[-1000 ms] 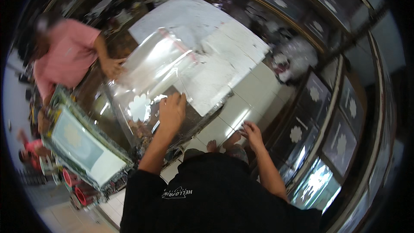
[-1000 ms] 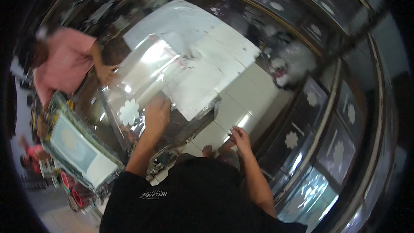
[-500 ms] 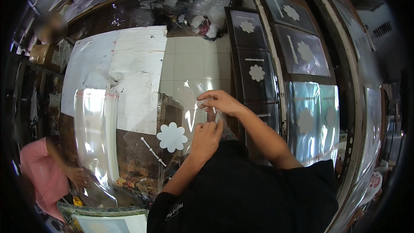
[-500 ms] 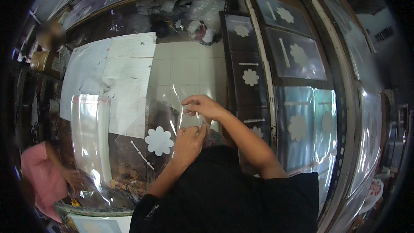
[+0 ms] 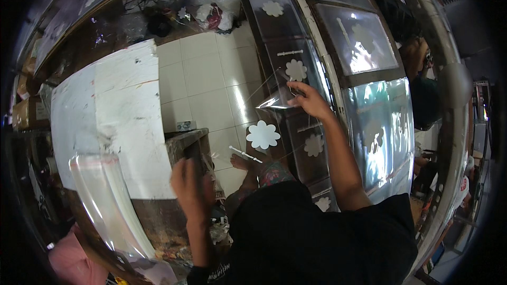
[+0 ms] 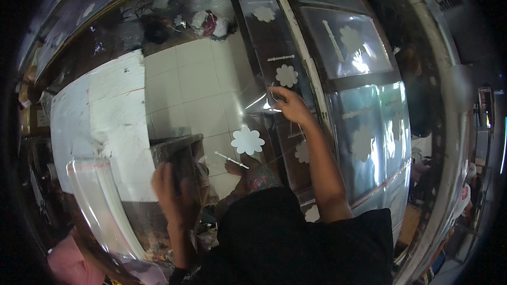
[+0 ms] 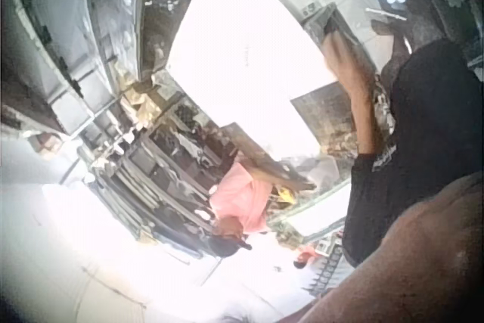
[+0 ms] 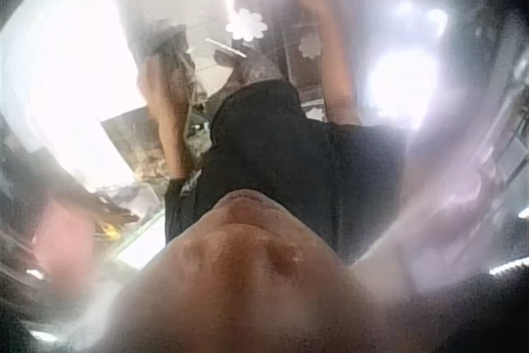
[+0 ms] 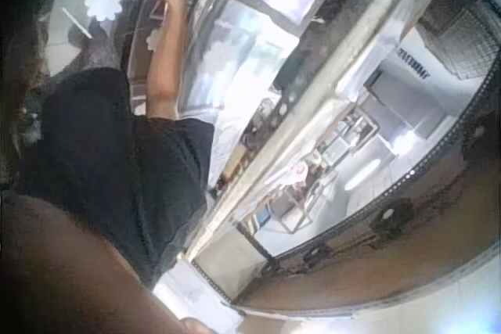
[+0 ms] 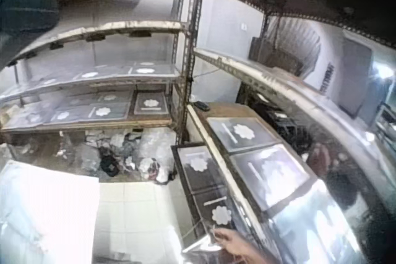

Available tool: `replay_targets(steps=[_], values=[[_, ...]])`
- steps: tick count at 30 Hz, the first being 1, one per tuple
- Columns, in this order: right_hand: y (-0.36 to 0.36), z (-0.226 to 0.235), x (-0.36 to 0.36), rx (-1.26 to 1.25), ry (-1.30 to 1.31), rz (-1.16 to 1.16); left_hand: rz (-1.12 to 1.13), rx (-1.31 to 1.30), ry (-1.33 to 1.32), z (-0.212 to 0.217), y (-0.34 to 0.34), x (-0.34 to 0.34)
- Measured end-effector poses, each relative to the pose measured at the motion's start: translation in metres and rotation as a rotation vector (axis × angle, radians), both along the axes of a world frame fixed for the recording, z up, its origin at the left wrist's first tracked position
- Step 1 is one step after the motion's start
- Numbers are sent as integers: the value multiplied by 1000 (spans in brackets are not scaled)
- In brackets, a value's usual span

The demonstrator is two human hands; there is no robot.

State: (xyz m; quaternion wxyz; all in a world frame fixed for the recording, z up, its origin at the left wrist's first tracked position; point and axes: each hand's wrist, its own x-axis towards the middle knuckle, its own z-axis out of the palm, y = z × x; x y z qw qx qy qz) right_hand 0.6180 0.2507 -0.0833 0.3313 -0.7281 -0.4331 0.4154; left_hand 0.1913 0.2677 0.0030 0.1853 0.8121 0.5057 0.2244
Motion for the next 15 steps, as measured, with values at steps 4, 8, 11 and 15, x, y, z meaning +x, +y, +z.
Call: replay_targets(steps=[4,8,11,15], values=[[47,-34,6,-120,-8,3,150,24,215,-38,12,-41],[65,-137,63,31,-1,-102,163,98,424,-72,16,-50],[59,-143,107,-3,64,-410,177,89,501,-73,22,-47],[35,-168,152,128,111,-760,250,69,610,-68,20,-29]])
